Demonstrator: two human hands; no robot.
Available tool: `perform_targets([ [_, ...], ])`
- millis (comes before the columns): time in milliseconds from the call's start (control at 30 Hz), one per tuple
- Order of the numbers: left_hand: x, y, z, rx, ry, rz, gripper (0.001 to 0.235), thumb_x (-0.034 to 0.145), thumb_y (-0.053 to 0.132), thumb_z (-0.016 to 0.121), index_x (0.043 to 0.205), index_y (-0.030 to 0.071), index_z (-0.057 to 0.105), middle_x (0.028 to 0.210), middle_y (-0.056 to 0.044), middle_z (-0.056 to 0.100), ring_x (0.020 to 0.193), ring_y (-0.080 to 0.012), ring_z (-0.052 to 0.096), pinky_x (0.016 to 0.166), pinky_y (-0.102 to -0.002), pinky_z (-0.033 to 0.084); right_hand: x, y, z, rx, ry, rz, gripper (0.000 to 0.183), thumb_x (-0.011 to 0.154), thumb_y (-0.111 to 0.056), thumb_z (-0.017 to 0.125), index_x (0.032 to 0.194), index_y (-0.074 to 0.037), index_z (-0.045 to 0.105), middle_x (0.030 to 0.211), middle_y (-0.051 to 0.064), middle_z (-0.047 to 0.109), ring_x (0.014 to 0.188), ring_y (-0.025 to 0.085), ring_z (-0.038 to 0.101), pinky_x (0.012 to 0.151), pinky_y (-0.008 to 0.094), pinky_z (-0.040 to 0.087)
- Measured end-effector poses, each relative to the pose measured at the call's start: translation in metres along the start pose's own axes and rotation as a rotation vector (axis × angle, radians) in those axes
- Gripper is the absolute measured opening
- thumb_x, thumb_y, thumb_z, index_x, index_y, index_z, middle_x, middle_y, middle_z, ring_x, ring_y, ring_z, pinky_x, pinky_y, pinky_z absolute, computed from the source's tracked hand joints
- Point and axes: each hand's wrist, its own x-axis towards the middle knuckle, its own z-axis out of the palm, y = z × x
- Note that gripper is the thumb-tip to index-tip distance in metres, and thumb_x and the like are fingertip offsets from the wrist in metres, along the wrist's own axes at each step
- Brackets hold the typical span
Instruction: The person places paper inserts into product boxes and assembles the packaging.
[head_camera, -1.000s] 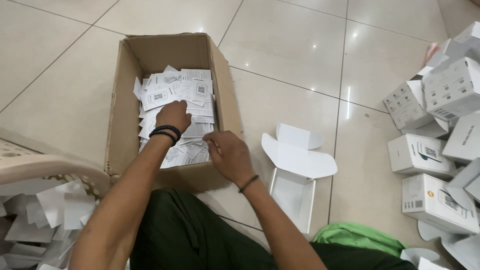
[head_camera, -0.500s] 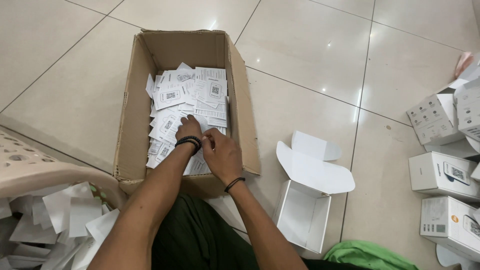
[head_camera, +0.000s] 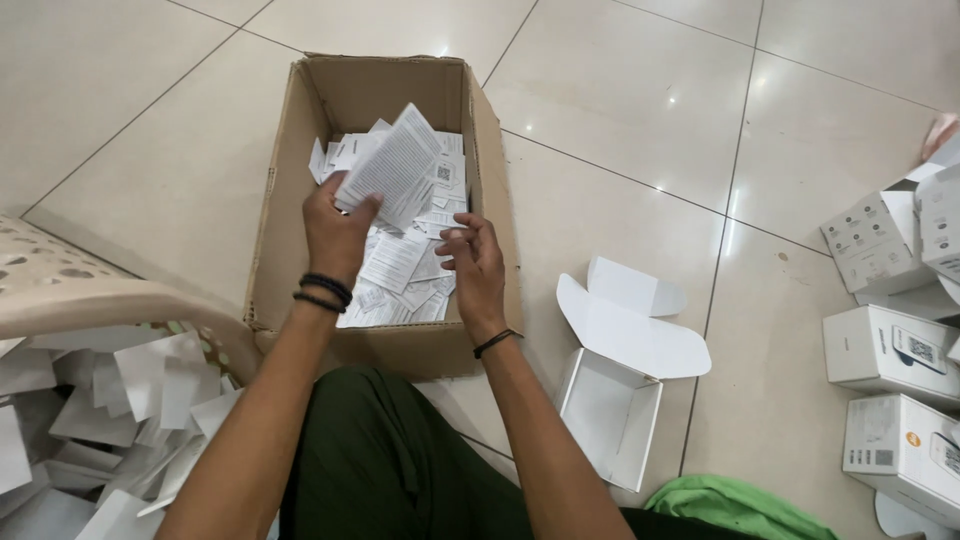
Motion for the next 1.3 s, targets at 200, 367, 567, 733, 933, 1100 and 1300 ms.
perform_targets([
  [200,-0.042,0.008,-0.010,0.545,-0.316,0.711,0.047,0.058,-0.016,0.065,0.089,0.016,0.079,0.118,-0.001,0.069,0.124,-0.0299,0.058,0.108,-0.043,0.046,-0.002,-0.015,-0.007,0.186,-0.139,0.215,0.056,0.099,-0.053,0.054,0.126,-0.005,0.061,0.099,0.003,0.067,0.088,0.012,0.065,0.075,0.028,0.055],
  [367,-0.042,0.005,-0.010,0.586,-0.272,0.745,0.049,0.062,-0.017,0.065,0.089,0.021,0.080,0.131,-0.001,0.064,0.135,-0.0305,0.051,0.113,-0.044,0.042,-0.002,-0.014,-0.008,0.209,-0.173,0.211,0.059,0.097,-0.050,0.062,0.132,-0.003,0.059,0.108,0.006,0.066,0.094,0.014,0.063,0.079,0.031,0.054],
  [567,-0.041,0.001,-0.008,0.453,-0.300,0.698,0.050,0.068,-0.013,0.064,0.107,0.016,0.077,0.133,-0.006,0.066,0.131,-0.0337,0.053,0.113,-0.045,0.043,0.003,0.003,-0.014,0.287,-0.100,0.221,0.058,0.100,-0.037,0.059,0.144,-0.002,0.047,0.129,0.011,0.063,0.116,0.019,0.063,0.096,0.037,0.054],
  [733,-0.036,-0.029,-0.012,0.134,-0.258,-0.020,0.027,0.109,0.023,0.056,0.119,0.005,0.074,0.100,-0.009,0.075,0.096,-0.0196,0.065,0.089,-0.037,0.053,0.004,0.004,-0.015,0.410,-0.016,0.284,0.055,0.104,-0.036,0.050,0.147,-0.001,0.042,0.133,0.013,0.060,0.120,0.025,0.061,0.099,0.044,0.053],
  [933,-0.029,-0.043,-0.019,-0.212,0.047,-0.051,0.035,0.102,0.026,0.064,0.120,-0.003,0.068,0.106,-0.005,0.074,0.093,-0.0091,0.065,0.087,-0.027,0.053,0.005,0.010,-0.016,0.423,-0.007,0.233,0.054,0.104,-0.032,0.052,0.147,-0.002,0.042,0.138,0.012,0.059,0.126,0.022,0.060,0.105,0.040,0.052],
  [1100,-0.035,-0.027,-0.018,-0.345,0.010,-0.048,0.037,0.089,0.021,0.080,0.114,-0.004,0.068,0.106,-0.008,0.074,0.092,-0.0100,0.070,0.084,-0.026,0.058,0.007,0.020,-0.011,0.218,-0.081,0.215,0.045,0.101,-0.020,0.065,0.137,0.005,0.056,0.123,0.015,0.070,0.109,0.020,0.068,0.093,0.034,0.058],
  [1300,-0.029,-0.052,-0.017,-0.365,0.022,-0.163,0.046,0.097,0.037,0.072,0.114,-0.005,0.070,0.103,-0.009,0.074,0.091,-0.0109,0.068,0.083,-0.027,0.056,-0.001,-0.017,0.003,-0.004,-0.153,0.178,0.043,0.089,-0.005,0.070,0.131,0.000,0.058,0.115,0.010,0.071,0.101,0.014,0.069,0.088,0.029,0.058],
])
